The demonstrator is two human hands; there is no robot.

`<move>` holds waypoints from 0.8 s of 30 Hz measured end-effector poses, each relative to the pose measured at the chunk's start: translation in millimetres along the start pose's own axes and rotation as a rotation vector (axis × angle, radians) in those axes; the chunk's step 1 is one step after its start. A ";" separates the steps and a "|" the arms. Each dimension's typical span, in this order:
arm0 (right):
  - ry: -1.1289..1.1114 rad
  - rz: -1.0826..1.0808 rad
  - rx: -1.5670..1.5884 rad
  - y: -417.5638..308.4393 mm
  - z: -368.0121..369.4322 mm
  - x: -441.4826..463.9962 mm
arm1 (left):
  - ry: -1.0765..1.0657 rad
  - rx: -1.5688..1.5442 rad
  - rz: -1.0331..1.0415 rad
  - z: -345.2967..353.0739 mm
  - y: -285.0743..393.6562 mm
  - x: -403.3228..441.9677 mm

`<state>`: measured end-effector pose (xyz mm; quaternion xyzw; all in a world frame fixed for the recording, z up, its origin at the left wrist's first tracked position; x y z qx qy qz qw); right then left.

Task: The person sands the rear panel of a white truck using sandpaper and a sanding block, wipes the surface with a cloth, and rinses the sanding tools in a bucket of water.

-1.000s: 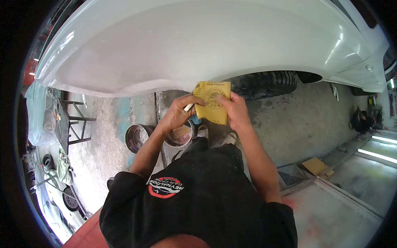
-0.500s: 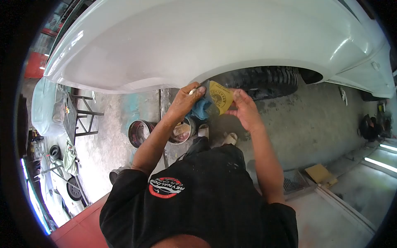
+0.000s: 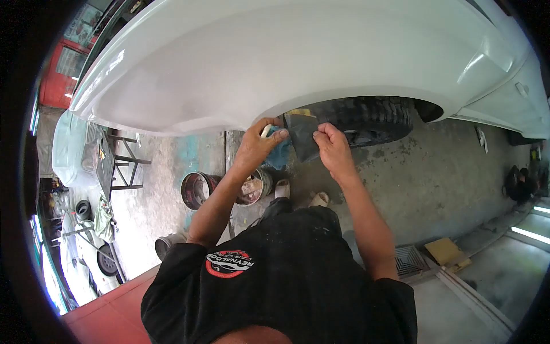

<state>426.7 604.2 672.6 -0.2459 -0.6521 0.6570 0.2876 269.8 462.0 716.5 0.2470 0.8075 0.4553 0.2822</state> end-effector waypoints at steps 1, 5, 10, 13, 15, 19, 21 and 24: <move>-0.001 -0.072 -0.048 -0.7 -2.6 -0.1 | -0.071 0.023 -0.042 -2.6 6.6 -2.7; -0.033 -0.235 -0.265 -26.6 -5.7 -11.7 | -0.238 0.101 -0.137 10.3 4.6 -3.6; -0.115 -0.228 -0.125 -27.3 -14.0 -20.9 | -0.285 -0.024 -0.012 17.8 15.9 -7.1; -0.150 -0.239 -0.162 -30.5 -19.7 -23.6 | -0.301 0.046 0.069 23.8 23.6 -7.2; -0.101 -0.289 -0.209 -35.3 -21.9 -24.6 | -0.312 0.066 0.075 26.1 29.3 -8.7; -0.014 -0.265 -0.236 -26.8 -33.5 -27.4 | -0.376 0.115 0.110 34.3 25.6 -7.6; -0.016 -0.247 -0.366 -28.0 -36.9 -29.9 | -0.402 0.211 0.059 34.5 41.1 -18.9; -0.053 -0.181 -0.012 -48.1 -34.8 -40.1 | -0.305 0.282 0.341 43.5 24.2 -12.1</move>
Point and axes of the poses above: each hand's wrist, its own x-axis towards the middle knuckle, its own z-axis out of the palm, y = z × x, the point moved 1 cm from there along x, towards the middle knuckle, and after that the axes turned 13 degrees about -z, right-handed, at the moved point
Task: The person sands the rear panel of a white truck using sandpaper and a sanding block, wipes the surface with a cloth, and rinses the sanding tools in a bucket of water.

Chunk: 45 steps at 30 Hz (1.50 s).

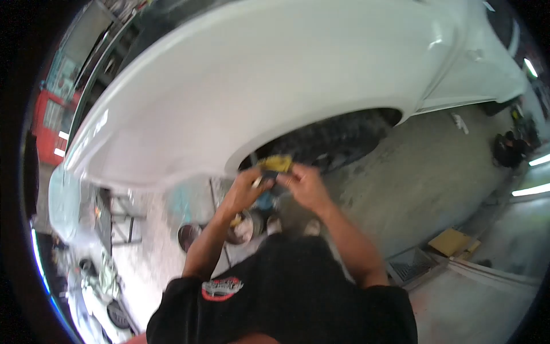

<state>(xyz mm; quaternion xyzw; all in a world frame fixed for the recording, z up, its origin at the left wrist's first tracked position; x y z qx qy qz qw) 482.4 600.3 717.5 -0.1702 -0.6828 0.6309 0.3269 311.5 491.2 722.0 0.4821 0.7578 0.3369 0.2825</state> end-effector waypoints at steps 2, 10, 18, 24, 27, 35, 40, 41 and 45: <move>-0.116 0.024 0.201 1.0 -8.8 -2.1 | 0.009 0.038 0.106 -0.5 7.0 -2.1; -0.152 -0.102 -0.029 18.6 -35.0 19.4 | -0.084 -0.011 -0.173 -34.0 39.5 8.8; 0.613 -0.768 -0.990 -158.8 -177.7 188.2 | 0.670 -0.001 0.159 -244.0 99.8 -12.1; 0.454 -0.730 -1.240 -133.2 -91.9 286.1 | 1.234 0.299 0.165 -354.5 107.5 -3.6; 0.173 -1.021 -1.132 -139.9 79.5 287.5 | 1.216 0.409 0.229 -360.7 99.9 37.5; 0.046 -0.999 -0.982 -144.7 -15.6 293.5 | 1.213 0.616 0.191 -333.2 93.9 90.1; 0.547 -0.231 -1.247 -170.1 -252.4 274.5 | 1.257 0.638 0.134 -329.2 97.6 92.9; 0.547 -0.225 -1.318 -171.4 -253.1 282.0 | 1.249 0.635 0.127 -328.0 97.2 92.6; 0.509 -0.831 -0.967 -130.0 -100.5 297.6 | 1.237 0.637 0.121 -318.0 104.7 101.2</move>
Point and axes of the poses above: each hand's wrist, its own x-axis towards the middle knuckle, its own z-axis out of the palm, y = z × x, the point moved 1 cm from there along x, towards the middle knuckle, and after that the axes turned 13 degrees about -z, right-handed, at the moved point
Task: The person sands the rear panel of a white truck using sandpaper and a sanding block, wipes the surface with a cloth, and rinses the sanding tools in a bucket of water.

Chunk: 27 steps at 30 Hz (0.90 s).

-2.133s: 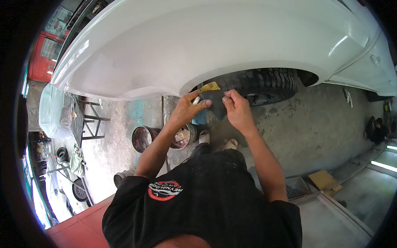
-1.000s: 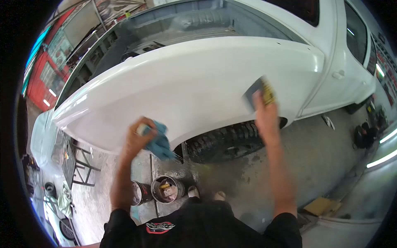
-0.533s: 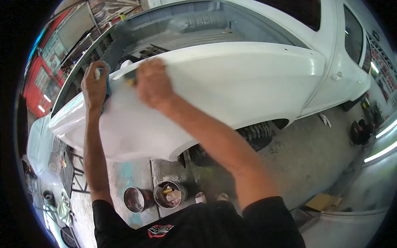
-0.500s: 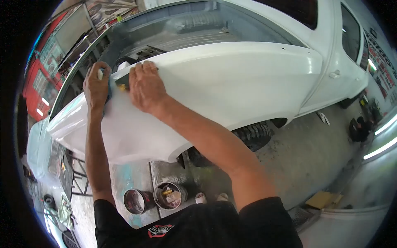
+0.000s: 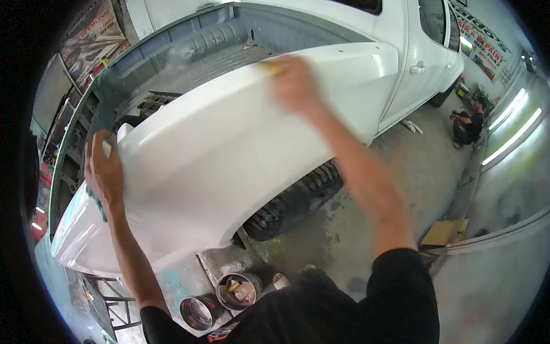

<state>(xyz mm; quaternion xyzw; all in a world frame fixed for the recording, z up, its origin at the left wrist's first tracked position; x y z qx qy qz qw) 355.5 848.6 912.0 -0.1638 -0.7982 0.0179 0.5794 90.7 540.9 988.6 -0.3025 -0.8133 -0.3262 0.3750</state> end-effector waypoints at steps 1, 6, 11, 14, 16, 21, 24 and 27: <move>-0.092 -0.201 -0.004 -59.6 17.2 2.4 | -0.015 -0.031 0.022 3.8 17.1 -3.1; -0.140 -0.423 0.208 -108.6 33.0 6.0 | -0.067 -0.139 0.153 32.5 108.4 -25.3; -0.319 0.031 -0.064 96.9 -87.6 9.4 | -0.022 -0.101 0.170 53.1 139.3 -34.1; -0.263 0.232 -0.232 213.6 -161.7 14.7 | 0.014 -0.070 0.115 56.8 145.6 -36.9; -0.321 0.329 -0.407 289.8 -194.6 21.0 | 0.052 -0.065 0.118 61.8 147.7 -35.5; -0.321 0.384 -0.104 251.3 -159.2 29.4 | 0.043 -0.003 0.098 67.0 147.7 -34.8; -0.044 -0.152 0.216 120.6 -57.4 8.3 | 0.030 0.013 0.133 68.0 147.5 -28.0; -0.371 -0.240 0.310 95.4 -74.0 14.2 | 0.031 0.016 0.151 69.1 142.8 -29.5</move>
Point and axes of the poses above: each hand's wrist, its own x-axis towards the middle knuckle, its own z-axis out of the palm, y = z × x, the point moved 1 cm from there along x, towards the middle knuckle, and after that the axes turned 13 degrees about -z, right-handed, at the moved point
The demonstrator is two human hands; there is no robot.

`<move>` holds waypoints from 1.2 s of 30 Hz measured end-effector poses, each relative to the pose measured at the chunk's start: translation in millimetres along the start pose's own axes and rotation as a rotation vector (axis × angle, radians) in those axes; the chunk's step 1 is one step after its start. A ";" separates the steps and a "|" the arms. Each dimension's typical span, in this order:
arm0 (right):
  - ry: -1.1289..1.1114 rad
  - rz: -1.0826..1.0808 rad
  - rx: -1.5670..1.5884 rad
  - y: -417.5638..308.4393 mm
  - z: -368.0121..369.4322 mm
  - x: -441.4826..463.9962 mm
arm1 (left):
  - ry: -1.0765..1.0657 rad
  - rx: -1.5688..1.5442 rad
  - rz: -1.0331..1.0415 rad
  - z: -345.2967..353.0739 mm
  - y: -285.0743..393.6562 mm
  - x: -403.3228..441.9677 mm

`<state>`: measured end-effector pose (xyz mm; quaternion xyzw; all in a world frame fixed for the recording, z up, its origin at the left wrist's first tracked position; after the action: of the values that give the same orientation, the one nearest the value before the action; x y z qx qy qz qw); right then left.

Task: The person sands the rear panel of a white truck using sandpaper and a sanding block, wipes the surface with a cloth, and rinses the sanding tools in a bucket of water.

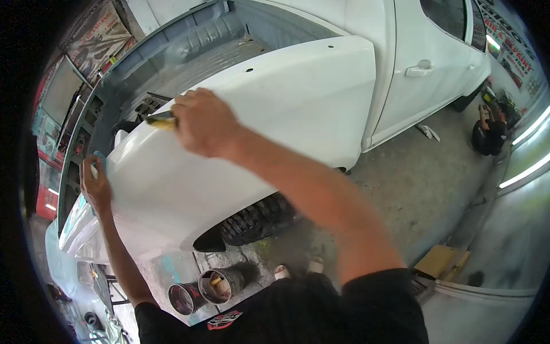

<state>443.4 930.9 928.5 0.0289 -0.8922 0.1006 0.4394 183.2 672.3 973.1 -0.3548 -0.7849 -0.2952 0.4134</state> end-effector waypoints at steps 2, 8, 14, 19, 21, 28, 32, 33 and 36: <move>0.204 -0.118 -0.039 49.0 -27.7 -22.0 | 0.003 0.017 -0.012 -0.1 -1.7 1.6; -0.082 0.664 -0.633 186.6 -173.4 -90.0 | 0.017 -0.001 -0.069 1.0 1.0 0.2; -0.044 0.160 -0.285 59.6 -66.5 -15.2 | -0.001 0.014 -0.110 -2.2 8.6 -3.8; -0.181 0.615 -0.488 158.4 -173.2 -66.0 | 0.004 0.035 -0.125 -1.1 6.4 0.7; -0.048 0.609 -0.627 191.2 -169.9 -88.1 | 0.000 0.028 -0.119 -4.2 10.9 -2.2; 0.142 0.158 -0.234 44.9 -65.8 -45.2 | 0.033 -0.007 -0.016 1.8 -0.4 -0.8; 0.013 0.750 -0.497 184.2 -183.8 -105.3 | 0.034 -0.016 -0.031 5.8 -2.0 0.0; 0.118 0.546 -0.639 180.2 -196.6 -103.4 | 0.042 0.000 -0.017 5.7 -3.4 1.1; 0.081 0.759 -0.479 167.1 -161.8 -91.8 | 0.036 0.006 -0.015 1.2 -4.6 -1.9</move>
<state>602.2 1124.1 926.3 -0.4070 -0.8198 0.0464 0.4001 179.8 670.0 970.2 -0.3424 -0.7807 -0.3025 0.4263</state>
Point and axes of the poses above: each hand's wrist, its own x-axis towards the middle knuckle, its own z-axis out of the palm, y = z × x, the point moved 1 cm from there along x, towards the middle knuckle, and after that the axes turned 13 degrees about -z, right-handed, at the moved point
